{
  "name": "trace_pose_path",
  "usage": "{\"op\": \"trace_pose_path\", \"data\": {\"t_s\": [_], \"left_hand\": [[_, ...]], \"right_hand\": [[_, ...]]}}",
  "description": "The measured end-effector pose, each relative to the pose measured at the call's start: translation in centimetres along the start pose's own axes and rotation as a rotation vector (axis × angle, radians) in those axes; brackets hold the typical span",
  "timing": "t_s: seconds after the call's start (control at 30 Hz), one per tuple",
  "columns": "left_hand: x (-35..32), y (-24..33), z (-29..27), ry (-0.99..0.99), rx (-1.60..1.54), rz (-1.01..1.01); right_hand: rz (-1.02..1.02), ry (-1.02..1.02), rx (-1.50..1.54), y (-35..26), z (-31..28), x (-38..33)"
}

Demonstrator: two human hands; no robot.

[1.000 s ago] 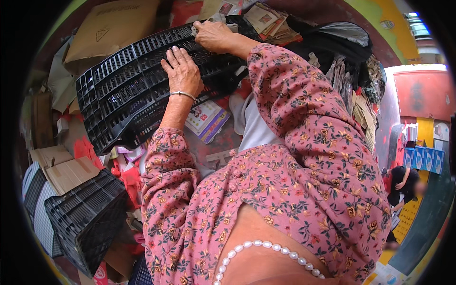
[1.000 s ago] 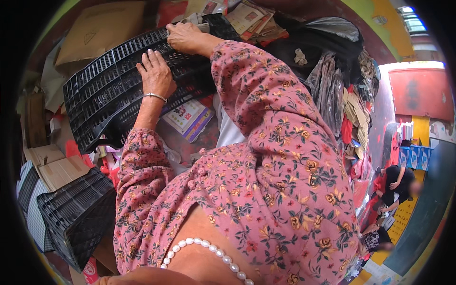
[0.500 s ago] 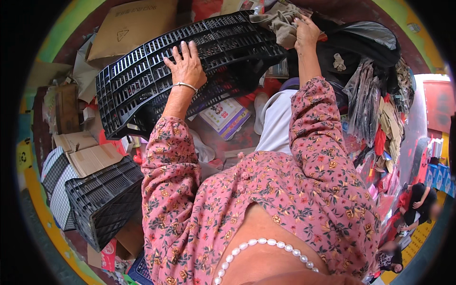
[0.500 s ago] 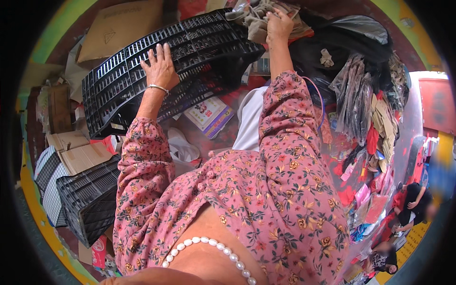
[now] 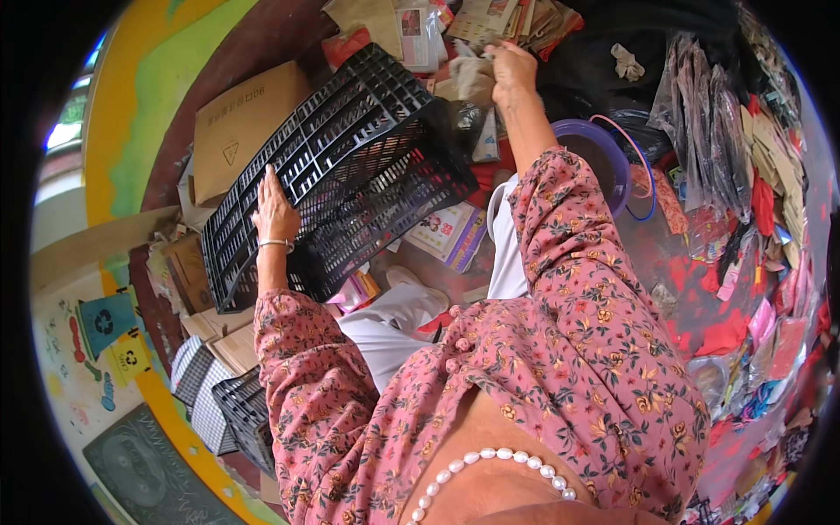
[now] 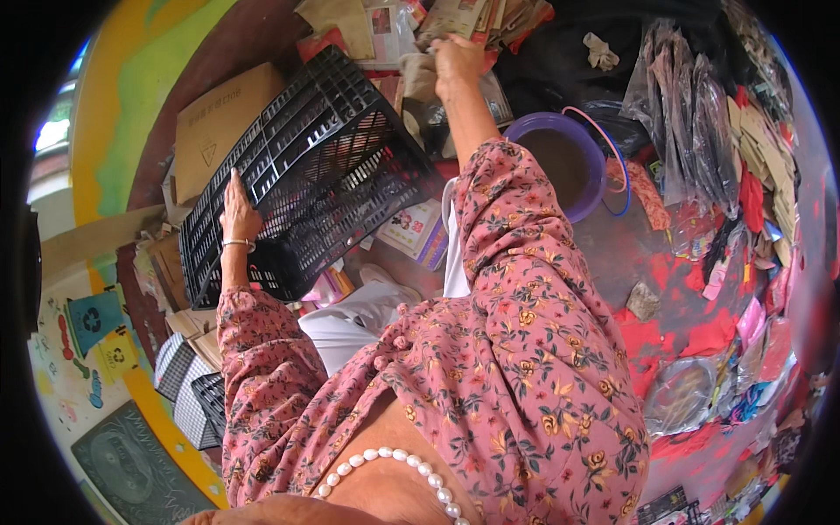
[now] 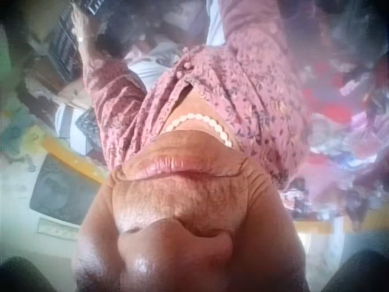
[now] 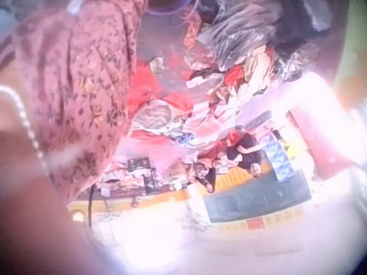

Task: The person sits on the floor and wipes a black plastic crate with a cloth. They rotate the crate to clean different sides and the interior, then place it on a stack of similar crates.

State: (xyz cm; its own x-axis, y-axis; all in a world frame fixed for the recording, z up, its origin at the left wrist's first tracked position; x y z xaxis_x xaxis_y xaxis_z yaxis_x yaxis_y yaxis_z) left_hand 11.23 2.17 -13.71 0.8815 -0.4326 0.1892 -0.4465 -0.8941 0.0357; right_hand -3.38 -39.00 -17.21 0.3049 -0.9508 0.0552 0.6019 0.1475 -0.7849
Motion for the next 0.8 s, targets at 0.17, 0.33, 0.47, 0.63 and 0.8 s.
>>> {"op": "trace_pose_path", "data": {"t_s": [0.17, 0.33, 0.47, 0.63, 0.8], "left_hand": [[-0.1, 0.4, -0.8, 0.031, 0.108, 0.123], [-1.6, -0.4, -1.7, 0.035, 0.110, 0.139], [-4.3, -4.8, -3.9, 0.130, 0.027, 0.226], [-8.0, -10.8, -3.2, 0.119, -0.025, 0.178], [-9.6, -12.7, -2.2, 0.076, 0.007, 0.086]], "right_hand": [[0.255, -0.164, -0.174, 3.4, 3.8, -2.9], [0.717, -0.412, 0.094, 3.0, 5.3, -4.4], [0.652, -0.494, 0.227, -0.2, 8.6, -10.4], [0.624, -0.673, 0.283, 1.8, 9.9, -17.2], [0.731, -0.668, 0.278, 3.5, 9.9, -18.8]]}}
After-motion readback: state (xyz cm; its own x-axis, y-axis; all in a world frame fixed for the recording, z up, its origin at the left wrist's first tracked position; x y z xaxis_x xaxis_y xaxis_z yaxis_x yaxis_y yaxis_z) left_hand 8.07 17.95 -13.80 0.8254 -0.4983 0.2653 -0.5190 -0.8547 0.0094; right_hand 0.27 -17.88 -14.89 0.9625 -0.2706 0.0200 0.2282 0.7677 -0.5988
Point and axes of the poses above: each hand's wrist, its own x-axis towards the middle knuckle, its own z-axis out of the palm, y = z × x, the point moved 3 cm from there along x, towards the middle knuckle, and after that the axes turned 9 degrees about -z, right-handed, at the moved point
